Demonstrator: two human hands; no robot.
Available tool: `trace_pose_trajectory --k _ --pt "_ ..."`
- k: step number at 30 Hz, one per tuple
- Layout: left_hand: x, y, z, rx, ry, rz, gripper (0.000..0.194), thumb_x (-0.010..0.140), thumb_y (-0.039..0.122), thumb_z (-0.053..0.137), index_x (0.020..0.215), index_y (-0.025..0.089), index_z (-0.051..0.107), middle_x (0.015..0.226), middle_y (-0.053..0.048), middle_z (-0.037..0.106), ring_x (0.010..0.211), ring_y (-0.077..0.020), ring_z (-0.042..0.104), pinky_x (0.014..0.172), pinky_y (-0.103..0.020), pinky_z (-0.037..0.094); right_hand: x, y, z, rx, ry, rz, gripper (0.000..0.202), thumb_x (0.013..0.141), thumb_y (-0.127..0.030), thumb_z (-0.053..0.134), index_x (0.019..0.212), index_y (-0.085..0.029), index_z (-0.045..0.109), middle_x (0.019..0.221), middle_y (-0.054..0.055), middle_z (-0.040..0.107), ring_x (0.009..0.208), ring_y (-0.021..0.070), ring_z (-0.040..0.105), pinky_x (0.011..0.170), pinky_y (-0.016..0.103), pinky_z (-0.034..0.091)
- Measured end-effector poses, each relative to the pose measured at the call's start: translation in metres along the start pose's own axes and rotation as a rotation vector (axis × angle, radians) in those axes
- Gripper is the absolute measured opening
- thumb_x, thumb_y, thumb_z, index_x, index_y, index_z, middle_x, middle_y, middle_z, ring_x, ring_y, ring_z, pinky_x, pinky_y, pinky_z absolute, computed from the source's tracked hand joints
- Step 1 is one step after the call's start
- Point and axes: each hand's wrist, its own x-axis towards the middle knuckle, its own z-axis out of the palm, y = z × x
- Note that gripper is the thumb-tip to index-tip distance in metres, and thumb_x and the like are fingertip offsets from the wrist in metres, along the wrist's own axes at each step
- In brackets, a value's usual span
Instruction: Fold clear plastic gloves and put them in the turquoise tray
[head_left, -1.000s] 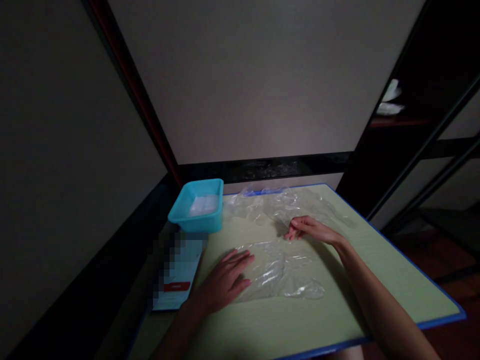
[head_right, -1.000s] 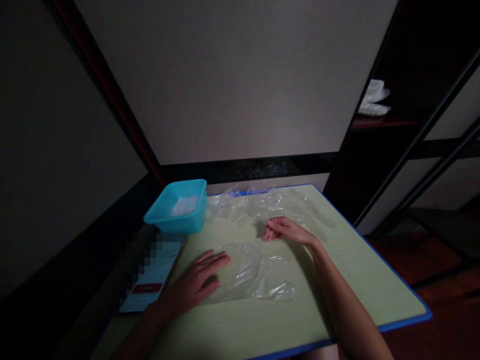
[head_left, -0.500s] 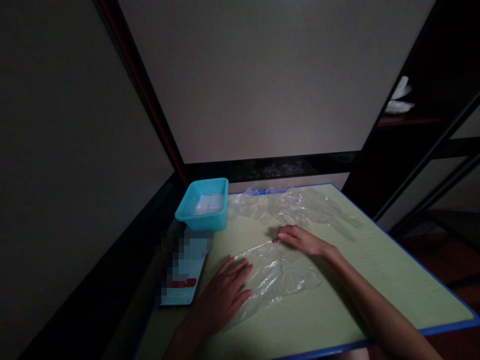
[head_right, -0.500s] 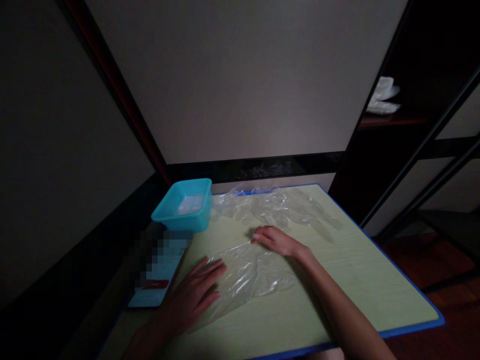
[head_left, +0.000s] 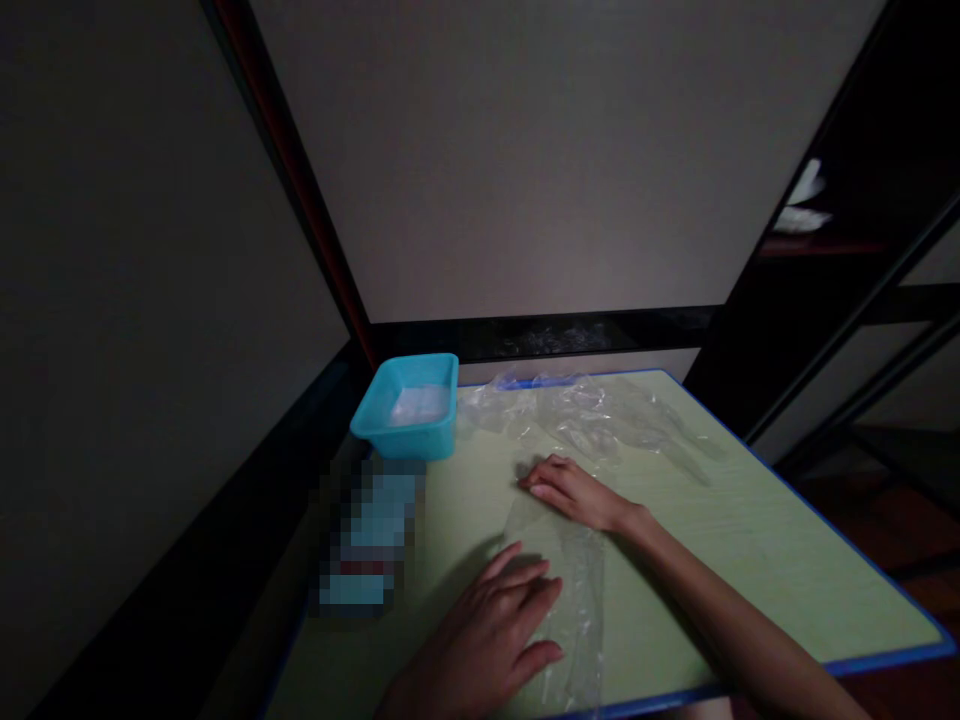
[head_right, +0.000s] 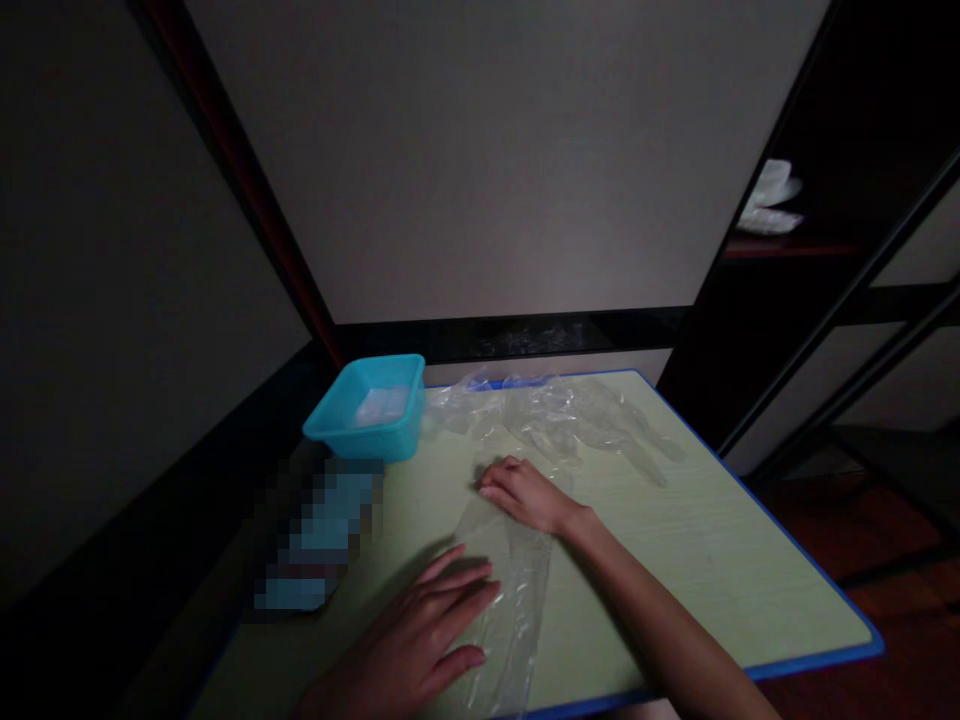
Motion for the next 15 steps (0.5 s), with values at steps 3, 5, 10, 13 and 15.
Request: trace_pose_trajectory --k 3,5,10,13,15 --pt "0.001 0.004 0.002 -0.037 -0.011 0.023 0.043 0.083 0.041 0.05 0.12 0.019 0.045 0.123 -0.006 0.053 0.119 -0.0199 0.04 0.104 -0.037 0.026 0.002 -0.005 0.007 0.001 -0.014 -0.053 0.029 0.092 -0.034 0.033 0.101 -0.018 0.054 0.096 0.007 0.06 0.094 0.0197 0.049 0.085 0.034 0.035" --pt "0.001 0.005 0.004 -0.068 -0.005 0.029 0.043 0.083 0.043 0.049 0.119 0.02 0.045 0.123 -0.006 0.053 0.119 -0.0197 0.04 0.104 -0.036 0.025 0.004 -0.01 0.011 0.01 -0.024 -0.088 0.028 0.091 -0.034 0.034 0.103 -0.018 0.054 0.099 0.007 0.059 0.097 0.0196 0.048 0.087 0.035 0.034" --pt "0.0 0.004 0.01 -0.111 -0.024 0.064 0.046 0.082 0.043 0.05 0.122 0.02 0.042 0.123 -0.005 0.052 0.119 -0.0177 0.041 0.106 -0.035 0.023 0.007 -0.017 0.015 0.054 -0.039 -0.15 0.028 0.091 -0.034 0.035 0.102 -0.017 0.054 0.096 0.007 0.06 0.096 0.0185 0.049 0.088 0.033 0.035" --pt "0.0 0.003 0.013 -0.132 -0.027 0.064 0.045 0.081 0.039 0.054 0.121 0.021 0.042 0.121 -0.004 0.054 0.114 -0.0162 0.045 0.106 -0.034 0.02 0.012 -0.014 0.016 0.109 -0.041 -0.136 0.029 0.091 -0.035 0.034 0.1 -0.017 0.054 0.096 0.008 0.06 0.094 0.0179 0.051 0.087 0.033 0.036" --pt "0.001 0.003 0.014 -0.141 -0.026 0.064 0.044 0.081 0.037 0.055 0.12 0.021 0.042 0.119 -0.003 0.056 0.111 -0.0158 0.048 0.106 -0.033 0.02 0.019 -0.009 0.016 0.145 -0.047 -0.117 0.029 0.091 -0.036 0.034 0.099 -0.017 0.054 0.096 0.008 0.06 0.093 0.0179 0.052 0.087 0.033 0.036"
